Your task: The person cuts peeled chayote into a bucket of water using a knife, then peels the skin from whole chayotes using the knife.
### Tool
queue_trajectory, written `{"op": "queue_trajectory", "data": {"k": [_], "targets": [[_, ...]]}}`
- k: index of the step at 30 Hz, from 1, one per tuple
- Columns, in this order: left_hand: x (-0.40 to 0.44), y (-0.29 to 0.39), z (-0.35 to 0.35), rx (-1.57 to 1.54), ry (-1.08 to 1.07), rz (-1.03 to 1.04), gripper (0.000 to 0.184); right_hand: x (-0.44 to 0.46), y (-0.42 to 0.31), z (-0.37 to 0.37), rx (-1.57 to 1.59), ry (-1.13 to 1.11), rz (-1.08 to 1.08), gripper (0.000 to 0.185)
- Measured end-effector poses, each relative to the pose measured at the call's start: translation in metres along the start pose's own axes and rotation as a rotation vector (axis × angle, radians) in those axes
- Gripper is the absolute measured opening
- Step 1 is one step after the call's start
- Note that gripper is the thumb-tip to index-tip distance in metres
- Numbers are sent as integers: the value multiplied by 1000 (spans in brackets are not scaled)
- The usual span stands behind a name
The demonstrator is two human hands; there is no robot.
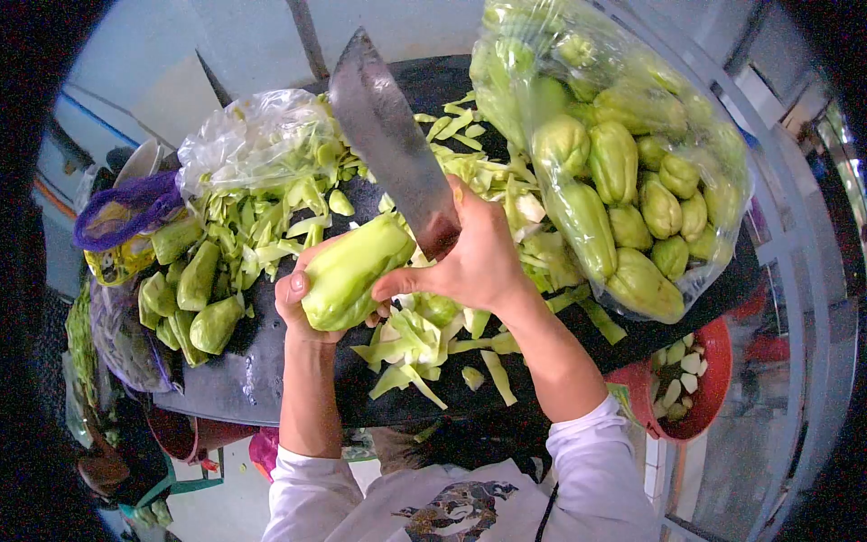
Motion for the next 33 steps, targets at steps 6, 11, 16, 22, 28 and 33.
{"op": "queue_trajectory", "data": {"k": [6, 11, 16, 22, 28, 33], "targets": [[0, 0, 0, 3, -16, 9, 91, 0, 1, 0, -73, 40, -88, 75], [-2, 2, 8, -1, 15, 44, 90, -3, 7, 4, -49, 25, -85, 75], [-3, 1, 9, -14, 40, 88, 90, -5, -8, 7, -222, 20, -26, 76], [-3, 1, 15, 13, 94, 127, 90, -6, -13, 13, -325, 52, -100, 76], [-4, 0, 17, 13, 117, 173, 89, -7, -16, 16, -339, 7, -16, 78], [-6, 0, 15, 4, 148, 199, 88, -9, -15, 20, -327, 1, 19, 81]]}}
Point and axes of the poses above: each hand's wrist, its own x-axis towards the middle knuckle, its own z-axis out of the palm, y = z × x, the point moved 1 cm from there along x, towards the middle knuckle, and after that the axes turned 1 degree about z, right-handed, at the moved point
